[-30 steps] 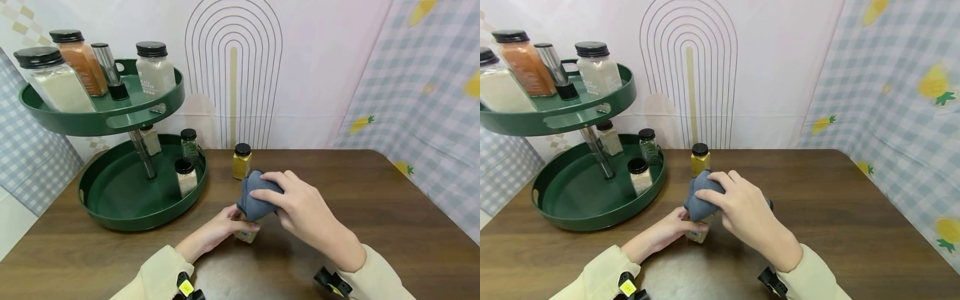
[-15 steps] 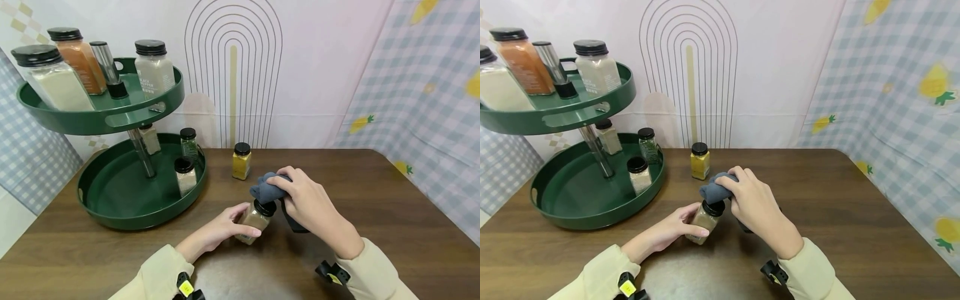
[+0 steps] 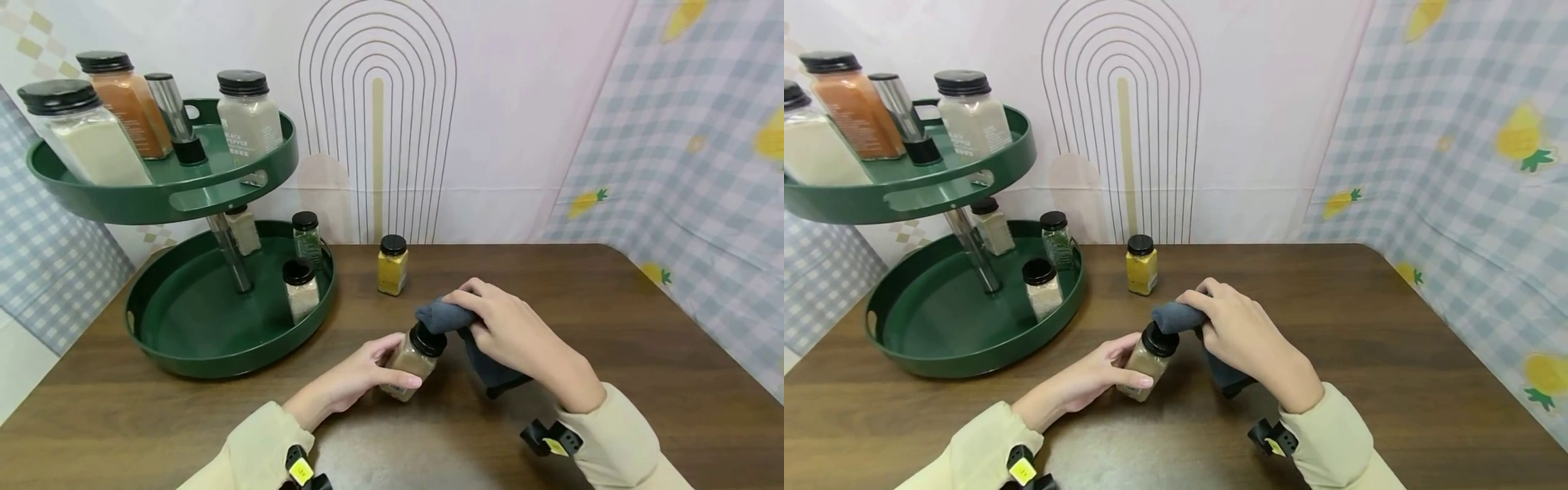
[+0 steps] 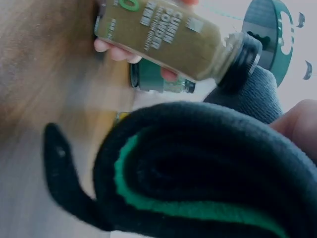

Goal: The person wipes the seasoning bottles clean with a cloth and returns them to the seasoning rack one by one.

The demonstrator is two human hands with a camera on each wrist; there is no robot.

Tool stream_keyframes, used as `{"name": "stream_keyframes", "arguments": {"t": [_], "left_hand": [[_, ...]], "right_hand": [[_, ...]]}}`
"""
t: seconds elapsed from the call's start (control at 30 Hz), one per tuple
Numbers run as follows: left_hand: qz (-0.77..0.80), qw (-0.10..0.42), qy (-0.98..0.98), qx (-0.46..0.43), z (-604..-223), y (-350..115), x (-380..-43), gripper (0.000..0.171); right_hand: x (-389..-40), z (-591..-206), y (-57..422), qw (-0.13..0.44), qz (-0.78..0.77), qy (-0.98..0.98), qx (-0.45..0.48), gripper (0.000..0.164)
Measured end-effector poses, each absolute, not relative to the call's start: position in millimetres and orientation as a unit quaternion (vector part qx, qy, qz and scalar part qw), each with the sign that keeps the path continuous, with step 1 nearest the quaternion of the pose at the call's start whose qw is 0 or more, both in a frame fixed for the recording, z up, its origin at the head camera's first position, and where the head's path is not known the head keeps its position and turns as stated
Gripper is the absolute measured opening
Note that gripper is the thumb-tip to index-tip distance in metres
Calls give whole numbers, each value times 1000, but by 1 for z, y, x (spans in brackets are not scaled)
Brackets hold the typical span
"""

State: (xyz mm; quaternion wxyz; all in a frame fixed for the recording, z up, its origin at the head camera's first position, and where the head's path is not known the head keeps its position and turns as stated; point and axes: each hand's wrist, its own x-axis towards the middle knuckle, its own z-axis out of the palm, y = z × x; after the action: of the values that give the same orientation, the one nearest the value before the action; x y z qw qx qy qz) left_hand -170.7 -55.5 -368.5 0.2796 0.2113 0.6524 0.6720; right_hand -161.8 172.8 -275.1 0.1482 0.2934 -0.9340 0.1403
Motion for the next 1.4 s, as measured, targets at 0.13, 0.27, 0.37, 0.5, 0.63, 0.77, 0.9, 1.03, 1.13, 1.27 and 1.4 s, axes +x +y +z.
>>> {"name": "stream_keyframes", "arguments": {"t": [0.13, 0.27, 0.37, 0.5, 0.63, 0.77, 0.9, 1.03, 1.13, 1.27, 1.4], "left_hand": [[674, 283, 649, 210, -369, -56, -170, 44], [680, 286, 644, 203, -369, -57, -171, 51], [699, 290, 629, 177, -369, -59, -173, 59], [712, 296, 619, 151, -369, -60, -176, 65], [696, 299, 633, 160, -369, -59, -176, 62], [692, 301, 636, 161, -368, -59, -175, 62], [700, 311, 626, 147, -367, -59, -176, 66], [700, 314, 626, 141, -367, -57, -175, 68], [696, 312, 630, 145, -367, -57, -176, 68], [695, 310, 631, 152, -368, -58, -176, 65], [696, 310, 630, 150, -368, -58, -176, 64]], "right_hand": [[-162, -271, 180, 115, 134, -935, 307, 42], [-162, -264, 189, 83, 117, -934, 328, 43], [-161, -260, 195, 73, 101, -935, 333, 45], [-160, -256, 197, 124, 112, -935, 312, 43], [-159, -258, 186, 227, 164, -900, 335, 45], [-156, -267, 166, 251, 175, -869, 388, 53], [-155, -277, 157, 227, 158, -875, 397, 58], [-157, -278, 160, 228, 160, -876, 395, 54], [-156, -277, 161, 225, 162, -880, 386, 51], [-156, -275, 161, 207, 162, -891, 370, 47], [-157, -275, 164, 185, 152, -906, 349, 42]]}}
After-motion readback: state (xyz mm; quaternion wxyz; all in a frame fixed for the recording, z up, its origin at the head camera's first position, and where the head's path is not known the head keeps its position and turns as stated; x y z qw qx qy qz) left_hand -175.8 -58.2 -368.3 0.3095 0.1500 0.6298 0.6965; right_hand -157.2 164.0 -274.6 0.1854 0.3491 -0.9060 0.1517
